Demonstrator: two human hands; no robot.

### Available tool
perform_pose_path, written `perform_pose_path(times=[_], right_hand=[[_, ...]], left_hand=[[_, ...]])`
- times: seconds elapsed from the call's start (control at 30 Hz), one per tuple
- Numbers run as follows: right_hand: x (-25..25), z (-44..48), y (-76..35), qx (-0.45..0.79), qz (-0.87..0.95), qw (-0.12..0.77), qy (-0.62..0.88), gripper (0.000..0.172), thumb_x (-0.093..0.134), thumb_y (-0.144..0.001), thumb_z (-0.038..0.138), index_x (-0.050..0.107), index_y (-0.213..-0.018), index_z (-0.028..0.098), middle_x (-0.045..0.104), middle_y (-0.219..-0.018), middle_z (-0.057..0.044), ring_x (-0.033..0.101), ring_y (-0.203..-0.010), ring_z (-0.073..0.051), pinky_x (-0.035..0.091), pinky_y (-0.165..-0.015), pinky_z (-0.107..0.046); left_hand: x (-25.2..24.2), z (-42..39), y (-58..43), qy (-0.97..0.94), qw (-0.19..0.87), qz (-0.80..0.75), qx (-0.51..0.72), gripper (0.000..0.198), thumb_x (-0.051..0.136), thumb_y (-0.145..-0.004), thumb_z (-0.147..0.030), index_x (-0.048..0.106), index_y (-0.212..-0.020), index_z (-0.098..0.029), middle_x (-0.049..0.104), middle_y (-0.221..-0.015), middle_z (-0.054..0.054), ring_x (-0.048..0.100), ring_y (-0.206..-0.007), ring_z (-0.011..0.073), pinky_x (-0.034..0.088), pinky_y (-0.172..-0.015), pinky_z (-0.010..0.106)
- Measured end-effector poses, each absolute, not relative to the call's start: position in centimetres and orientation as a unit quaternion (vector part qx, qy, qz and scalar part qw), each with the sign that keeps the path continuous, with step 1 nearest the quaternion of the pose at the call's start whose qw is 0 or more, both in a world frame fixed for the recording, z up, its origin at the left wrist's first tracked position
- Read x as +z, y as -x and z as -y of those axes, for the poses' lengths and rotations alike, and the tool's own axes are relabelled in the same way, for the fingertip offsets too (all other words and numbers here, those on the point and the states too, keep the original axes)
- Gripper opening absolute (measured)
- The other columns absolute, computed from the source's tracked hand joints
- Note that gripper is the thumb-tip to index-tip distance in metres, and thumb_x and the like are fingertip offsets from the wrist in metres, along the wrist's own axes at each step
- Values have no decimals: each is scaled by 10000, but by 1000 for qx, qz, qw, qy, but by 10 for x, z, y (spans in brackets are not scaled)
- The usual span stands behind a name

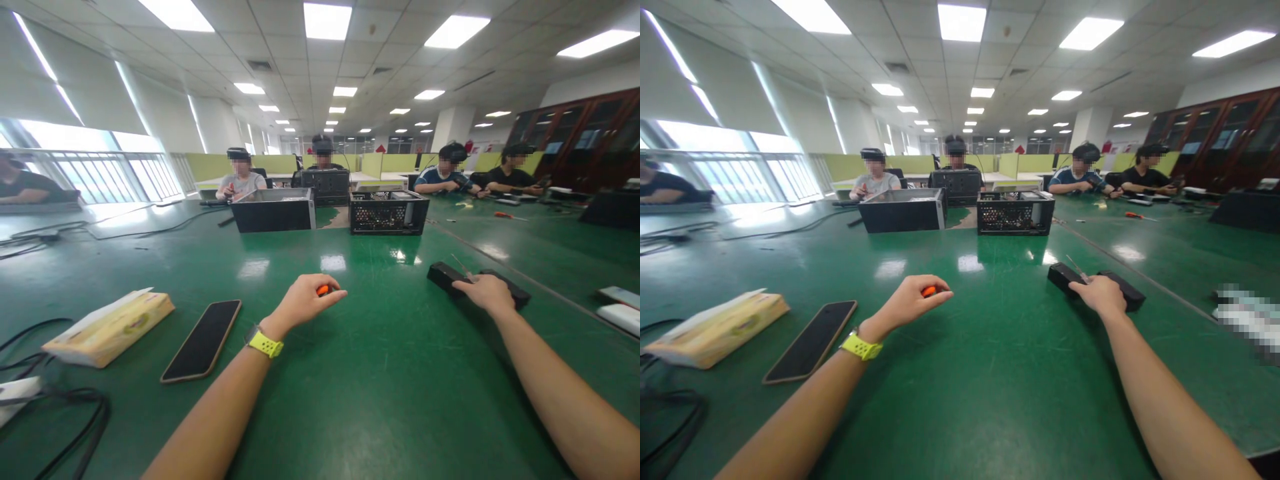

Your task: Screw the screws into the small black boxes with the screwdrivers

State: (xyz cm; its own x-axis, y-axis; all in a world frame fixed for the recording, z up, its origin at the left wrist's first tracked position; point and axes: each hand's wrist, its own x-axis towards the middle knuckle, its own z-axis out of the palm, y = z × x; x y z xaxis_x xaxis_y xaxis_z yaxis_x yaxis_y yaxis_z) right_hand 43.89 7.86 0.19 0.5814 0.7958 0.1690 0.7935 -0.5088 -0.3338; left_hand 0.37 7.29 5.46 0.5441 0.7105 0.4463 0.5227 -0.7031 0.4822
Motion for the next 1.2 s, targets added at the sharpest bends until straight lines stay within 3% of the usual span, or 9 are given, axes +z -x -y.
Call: perform_pose_path(times=[0.27,0.77,1.0,1.2], right_hand=[[-7,-84,-438,10,457,218,862,709,560,-698,696,690,-1165,179,690,-1038,-212,649,-940,-412,504,-661,-433],[-10,-83,-439,11,472,246,847,731,573,-703,700,647,-1234,203,673,-1134,-186,626,-1006,-401,499,-742,-455],[-8,-84,-436,4,437,248,865,651,603,-700,629,669,-1202,220,686,-1076,-189,637,-968,-404,500,-720,-458],[-6,-85,-432,-9,404,261,877,687,589,-693,657,662,-1176,173,672,-1045,-228,630,-963,-416,497,-734,-490]], left_hand=[[56,-70,-6,-866,152,-358,315,292,575,-871,-432,705,-860,-171,702,-831,24,621,-749,146,455,-713,253],[54,-72,-3,-866,155,-358,313,276,583,-862,-414,708,-864,-167,703,-831,25,619,-755,141,447,-714,244],[51,-72,-2,-866,151,-365,308,272,583,-855,-411,711,-866,-171,704,-831,28,618,-746,145,454,-713,247],[50,-72,-1,-868,151,-364,304,264,588,-852,-407,709,-867,-172,703,-830,32,624,-753,152,463,-727,253]])
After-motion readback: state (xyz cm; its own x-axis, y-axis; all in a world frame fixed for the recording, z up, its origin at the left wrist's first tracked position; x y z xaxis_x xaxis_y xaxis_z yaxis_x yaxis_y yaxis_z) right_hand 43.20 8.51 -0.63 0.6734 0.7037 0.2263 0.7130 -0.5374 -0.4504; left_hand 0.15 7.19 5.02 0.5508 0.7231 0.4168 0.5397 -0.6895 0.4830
